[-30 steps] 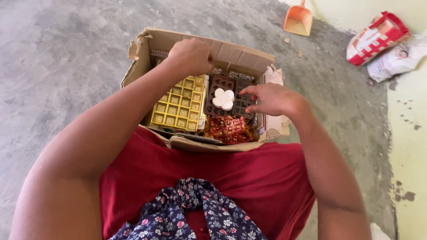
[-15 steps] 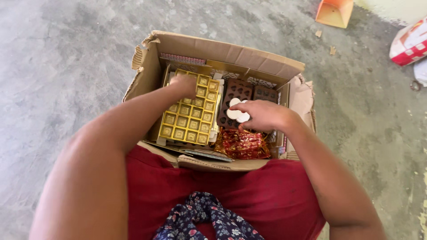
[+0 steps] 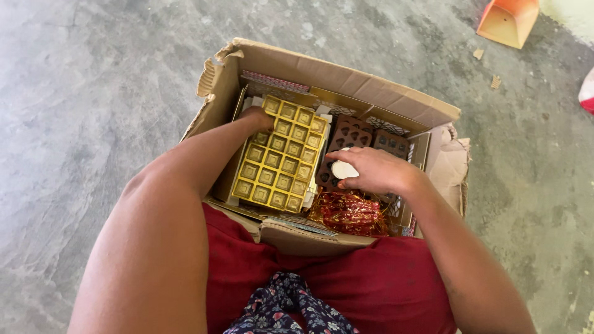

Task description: The person sits on the floor and sorts through a cardboard box containing craft supplies. They handle white flower-shaped cutouts and gold plastic trays, picking them up, inspecting them, and placing them back into the box.

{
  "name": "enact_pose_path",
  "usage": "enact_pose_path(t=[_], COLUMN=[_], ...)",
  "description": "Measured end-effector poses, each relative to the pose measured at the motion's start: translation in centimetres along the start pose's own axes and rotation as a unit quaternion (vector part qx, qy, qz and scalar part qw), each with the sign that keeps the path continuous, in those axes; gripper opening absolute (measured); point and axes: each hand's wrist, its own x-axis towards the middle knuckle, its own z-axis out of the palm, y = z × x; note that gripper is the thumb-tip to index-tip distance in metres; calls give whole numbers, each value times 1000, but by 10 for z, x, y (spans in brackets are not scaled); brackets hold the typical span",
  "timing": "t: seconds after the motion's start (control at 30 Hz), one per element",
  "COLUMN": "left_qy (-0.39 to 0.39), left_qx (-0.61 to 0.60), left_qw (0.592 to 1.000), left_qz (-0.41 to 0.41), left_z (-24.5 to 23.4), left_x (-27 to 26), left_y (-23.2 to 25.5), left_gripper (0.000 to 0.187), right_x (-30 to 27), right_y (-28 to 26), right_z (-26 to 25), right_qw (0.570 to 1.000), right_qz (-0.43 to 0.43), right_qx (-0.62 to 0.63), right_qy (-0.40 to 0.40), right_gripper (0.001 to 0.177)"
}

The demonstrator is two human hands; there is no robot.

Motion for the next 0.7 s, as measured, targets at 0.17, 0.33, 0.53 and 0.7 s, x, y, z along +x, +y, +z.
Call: enact_pose_path(t=[0.17, 0.33, 0.53, 0.7], left_qy=[-5, -28, -128, -147], left_qx=[-24, -160, -250, -313], left_qw=[1000, 985, 956, 933], left_qz=[-3, 57, 87, 95], left_z=[-7, -1, -29, -45], left_x=[16, 8, -37, -59], left_y=[-5, 6, 18, 14], left_gripper=[64, 47, 36, 41], right_x=[8, 1, -4, -7], right_y=[-3, 5, 18, 32], right_z=[2, 6, 13, 17], right_qw=[1000, 1000, 999, 998], right_qz=[8, -3, 9, 53], right_qx=[11, 26, 41, 44], right_qy=[-16, 3, 18, 4], right_gripper=[71, 70, 71, 75])
